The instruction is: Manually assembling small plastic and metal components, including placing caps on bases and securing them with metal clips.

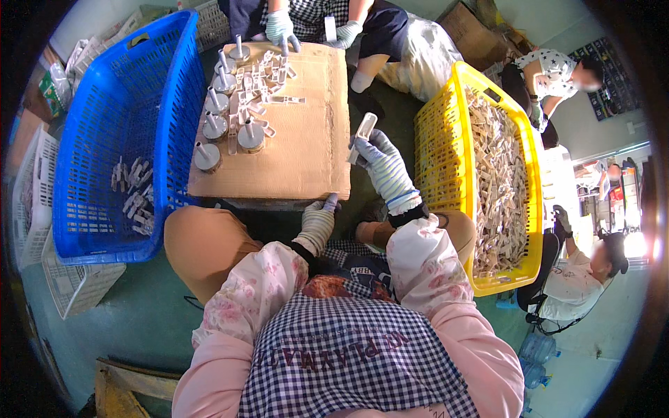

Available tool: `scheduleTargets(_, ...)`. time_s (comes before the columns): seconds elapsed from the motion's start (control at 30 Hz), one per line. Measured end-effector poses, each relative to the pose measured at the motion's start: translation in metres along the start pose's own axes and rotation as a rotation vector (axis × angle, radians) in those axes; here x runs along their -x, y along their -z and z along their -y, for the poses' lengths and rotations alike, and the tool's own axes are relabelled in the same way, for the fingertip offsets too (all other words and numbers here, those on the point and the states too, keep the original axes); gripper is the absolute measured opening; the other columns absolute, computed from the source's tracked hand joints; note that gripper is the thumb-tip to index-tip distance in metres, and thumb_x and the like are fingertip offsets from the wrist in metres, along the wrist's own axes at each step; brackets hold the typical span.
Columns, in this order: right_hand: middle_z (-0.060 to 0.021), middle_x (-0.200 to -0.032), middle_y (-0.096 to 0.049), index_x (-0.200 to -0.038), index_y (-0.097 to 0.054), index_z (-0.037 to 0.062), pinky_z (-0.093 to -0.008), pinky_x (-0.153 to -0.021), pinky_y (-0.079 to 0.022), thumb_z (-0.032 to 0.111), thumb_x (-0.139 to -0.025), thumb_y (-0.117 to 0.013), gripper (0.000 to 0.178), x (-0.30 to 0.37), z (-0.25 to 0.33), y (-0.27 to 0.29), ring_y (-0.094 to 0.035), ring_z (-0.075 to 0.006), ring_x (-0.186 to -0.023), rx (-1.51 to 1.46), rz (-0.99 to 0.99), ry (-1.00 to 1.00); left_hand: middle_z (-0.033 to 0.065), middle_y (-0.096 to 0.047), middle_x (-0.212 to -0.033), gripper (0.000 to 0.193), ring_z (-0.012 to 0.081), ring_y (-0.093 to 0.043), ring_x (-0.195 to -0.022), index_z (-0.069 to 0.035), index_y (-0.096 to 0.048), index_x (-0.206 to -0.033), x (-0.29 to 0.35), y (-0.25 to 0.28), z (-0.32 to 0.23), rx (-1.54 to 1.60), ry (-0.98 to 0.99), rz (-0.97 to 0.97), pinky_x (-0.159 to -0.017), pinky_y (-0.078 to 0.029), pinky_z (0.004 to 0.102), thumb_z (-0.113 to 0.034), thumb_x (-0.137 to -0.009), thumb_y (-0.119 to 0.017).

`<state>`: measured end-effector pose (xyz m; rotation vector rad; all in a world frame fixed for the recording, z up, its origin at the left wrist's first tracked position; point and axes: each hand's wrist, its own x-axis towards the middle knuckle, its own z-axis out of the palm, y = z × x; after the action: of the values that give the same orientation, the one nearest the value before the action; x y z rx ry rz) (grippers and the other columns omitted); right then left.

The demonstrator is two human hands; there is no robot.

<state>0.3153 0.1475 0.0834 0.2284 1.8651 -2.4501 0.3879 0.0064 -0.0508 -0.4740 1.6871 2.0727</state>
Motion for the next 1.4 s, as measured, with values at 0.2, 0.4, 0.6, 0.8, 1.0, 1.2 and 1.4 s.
scheduleTargets(0.2, -0.0032, -0.103, -0.059, -0.145, -0.036, 0.0215, -0.0319, -0.075, -0.055, 0.006, -0.087, -0.067, 0.068, 0.015, -0.011, 0.001, -0.06, -0.0127, -0.089, -0.021, -0.066, -0.08, 0.0001, -0.064, -0.072, 0.037, 0.0094, -0.053, -0.065, -0.004, -0.068, -0.077, 0.001, -0.002, -0.002, 0.069, -0.006, 0.0, -0.065, -0.043, 0.0265, -0.038, -0.09, -0.066)
scheduleTargets(0.4, -0.0078, -0.104, -0.059, -0.147, -0.031, 0.0219, -0.0349, -0.075, -0.057, -0.002, -0.082, -0.069, 0.079, 0.018, -0.031, 0.006, -0.06, -0.0173, -0.09, 0.098, -0.093, -0.147, 0.0013, -0.065, -0.073, 0.037, 0.01, -0.054, -0.066, -0.004, -0.069, -0.078, -0.001, -0.001, 0.002, 0.005, 0.0, -0.03, -0.066, -0.044, 0.0268, -0.038, -0.091, -0.066)
scheduleTargets(0.6, -0.0073, -0.102, -0.059, -0.129, -0.044, 0.0142, -0.0312, -0.068, -0.055, 0.004, -0.08, -0.074, 0.058, 0.017, -0.058, 0.021, -0.061, -0.0188, -0.087, 0.107, -0.247, -0.197, 0.0025, -0.066, -0.073, 0.038, 0.0107, -0.056, -0.068, -0.003, -0.069, -0.078, 0.001, 0.0, -0.001, -0.07, 0.014, -0.047, -0.067, -0.045, 0.0271, -0.038, -0.092, -0.065)
scheduleTargets(0.8, -0.0052, -0.094, -0.062, -0.119, -0.047, 0.0071, -0.0285, -0.068, -0.052, 0.011, -0.079, -0.079, 0.051, 0.012, -0.069, 0.03, -0.06, -0.0154, -0.084, 0.001, -0.3, -0.257, 0.0033, -0.068, -0.078, 0.037, 0.0106, -0.057, -0.069, -0.002, -0.071, -0.084, 0.01, -0.002, -0.009, -0.034, -0.014, -0.052, -0.069, -0.046, 0.0267, -0.038, -0.092, -0.065)
scheduleTargets(1.0, -0.0042, -0.099, -0.061, -0.114, -0.052, 0.0063, -0.0263, -0.08, -0.049, 0.017, -0.083, -0.076, 0.041, 0.012, -0.091, 0.037, -0.057, -0.0131, -0.089, 0.308, -0.226, -0.138, 0.0023, -0.069, -0.08, 0.038, 0.0095, -0.056, -0.071, -0.001, -0.072, -0.089, 0.01, -0.003, -0.008, -0.064, 0.0, -0.031, -0.069, -0.047, 0.0272, -0.038, -0.092, -0.065)
scheduleTargets(1.2, -0.0041, -0.094, -0.062, -0.108, -0.055, 0.0055, -0.0284, -0.079, -0.048, 0.017, -0.078, -0.08, 0.041, 0.014, -0.102, 0.029, -0.056, -0.0146, -0.086, 0.364, -0.321, -0.16, 0.0013, -0.068, -0.08, 0.039, 0.0091, -0.055, -0.071, -0.001, -0.072, -0.09, 0.009, 0.0, -0.011, -0.131, 0.012, -0.042, -0.068, -0.046, 0.0267, -0.04, -0.09, -0.066)
scheduleTargets(1.4, -0.0043, -0.094, -0.062, -0.109, -0.055, 0.0055, -0.0284, -0.079, -0.048, 0.019, -0.078, -0.08, 0.041, 0.017, -0.111, 0.027, -0.056, -0.0147, -0.086, 0.352, -0.322, -0.165, 0.0003, -0.067, -0.079, 0.039, 0.009, -0.054, -0.071, -0.002, -0.071, -0.089, 0.007, 0.0, -0.009, -0.122, -0.007, -0.049, -0.067, -0.045, 0.0266, -0.041, -0.09, -0.067)
